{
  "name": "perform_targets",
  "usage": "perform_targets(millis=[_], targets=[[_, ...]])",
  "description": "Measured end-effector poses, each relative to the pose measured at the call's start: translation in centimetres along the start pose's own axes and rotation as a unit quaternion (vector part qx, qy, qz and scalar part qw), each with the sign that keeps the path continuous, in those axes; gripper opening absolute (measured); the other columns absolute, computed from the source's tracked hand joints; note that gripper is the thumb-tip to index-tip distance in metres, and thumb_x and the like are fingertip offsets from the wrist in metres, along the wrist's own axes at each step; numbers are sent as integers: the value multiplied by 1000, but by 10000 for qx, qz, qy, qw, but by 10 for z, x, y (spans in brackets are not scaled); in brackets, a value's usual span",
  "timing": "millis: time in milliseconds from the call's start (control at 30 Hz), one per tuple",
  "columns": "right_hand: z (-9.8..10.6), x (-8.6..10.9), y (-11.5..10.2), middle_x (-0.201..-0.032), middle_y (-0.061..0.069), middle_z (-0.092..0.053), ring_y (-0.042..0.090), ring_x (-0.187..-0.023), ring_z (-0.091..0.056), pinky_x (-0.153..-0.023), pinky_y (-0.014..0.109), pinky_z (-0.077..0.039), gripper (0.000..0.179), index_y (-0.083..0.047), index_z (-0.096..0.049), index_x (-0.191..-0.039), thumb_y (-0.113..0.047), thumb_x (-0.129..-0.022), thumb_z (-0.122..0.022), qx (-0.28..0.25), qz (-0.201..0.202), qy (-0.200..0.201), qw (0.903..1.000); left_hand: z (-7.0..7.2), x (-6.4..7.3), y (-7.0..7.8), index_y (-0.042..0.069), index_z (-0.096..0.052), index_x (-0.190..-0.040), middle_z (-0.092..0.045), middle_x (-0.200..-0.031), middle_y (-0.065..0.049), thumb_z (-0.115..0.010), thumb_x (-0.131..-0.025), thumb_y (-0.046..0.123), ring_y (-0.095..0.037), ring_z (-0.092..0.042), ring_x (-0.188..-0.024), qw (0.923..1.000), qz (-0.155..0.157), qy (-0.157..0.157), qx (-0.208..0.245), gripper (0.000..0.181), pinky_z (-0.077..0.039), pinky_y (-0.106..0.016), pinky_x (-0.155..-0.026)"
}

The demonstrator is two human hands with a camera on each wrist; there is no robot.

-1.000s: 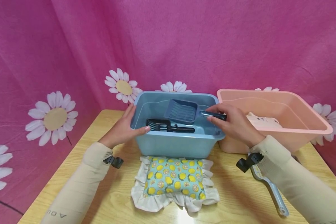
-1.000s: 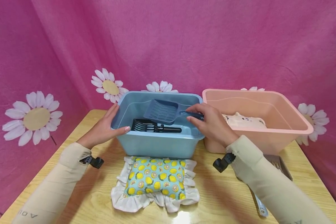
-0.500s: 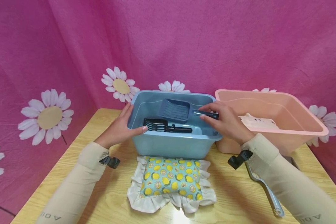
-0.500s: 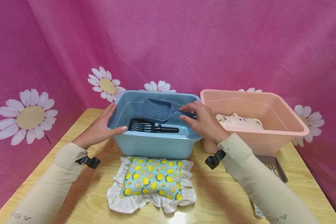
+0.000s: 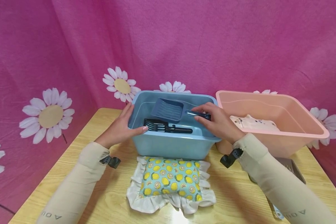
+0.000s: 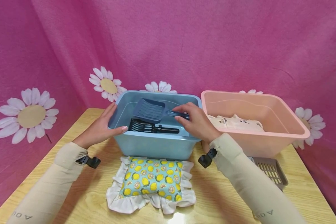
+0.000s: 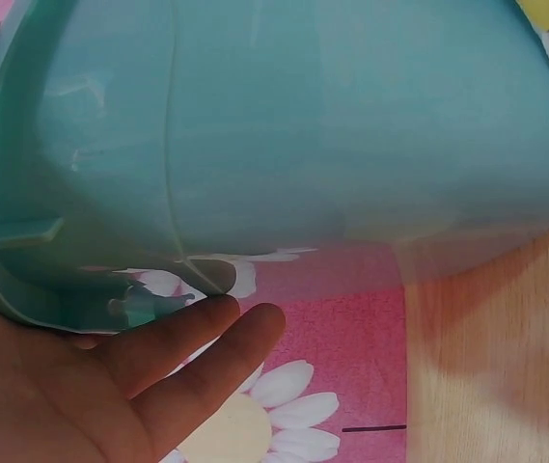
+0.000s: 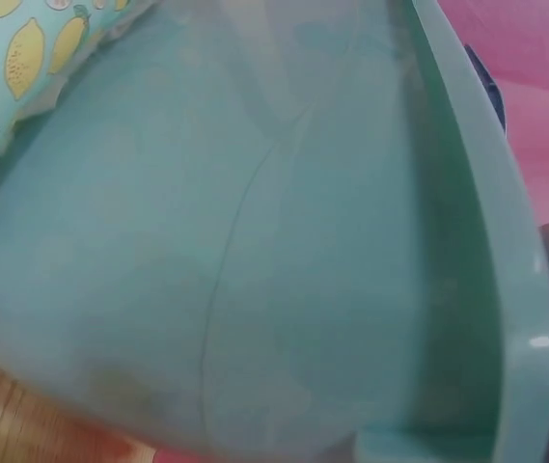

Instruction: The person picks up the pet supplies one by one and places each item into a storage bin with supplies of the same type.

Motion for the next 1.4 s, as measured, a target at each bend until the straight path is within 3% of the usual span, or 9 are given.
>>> perform_targets(millis=[533, 667, 933, 1400], targets=[[-25, -11, 2, -112, 12, -61, 20, -91, -53, -75, 34, -43, 29, -7, -66, -121, -11, -92, -65, -86, 21, -312, 9995, -1, 3, -1, 25, 0, -156, 2, -162, -2, -69, -75, 64, -38, -16, -144, 10000, 46, -41, 56, 114, -35, -67, -99], [-26, -9, 4, -112, 12, -61, 18, -88, -51, -74, 35, -43, 29, -8, -65, -122, -12, -93, -65, -18, -53, -371, 9993, -2, 1, 0, 24, 0, -156, 4, -162, 0, -68, -75, 64, -37, -15, -145, 10000, 44, -63, 16, 113, -35, -67, -100], [-25, -9, 1, -111, 9, -62, 20, -95, -54, -78, 38, -45, 28, -7, -66, -119, -12, -92, -66, -72, 162, -354, 9992, -2, 1, 1, 23, 0, -156, 4, -162, 0, -68, -75, 64, -38, -14, -145, 10000, 54, -47, -46, 113, -33, -68, -100], [-27, -7, 6, -110, 12, -61, 22, -94, -54, -77, 37, -46, 30, -7, -65, -122, -12, -92, -65, -50, 36, -495, 9988, -2, 0, 3, 22, -2, -157, 4, -162, 0, -68, -76, 63, -38, -15, -144, 10000, -25, -82, -13, 112, -33, -68, -100]])
Point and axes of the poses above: each hand's wrist, its own x-axis away from the middle knuckle, its own z-axis out of the back of the hand, y = z × x, the point moved 10 cm from there along -x, towards the middle knuckle
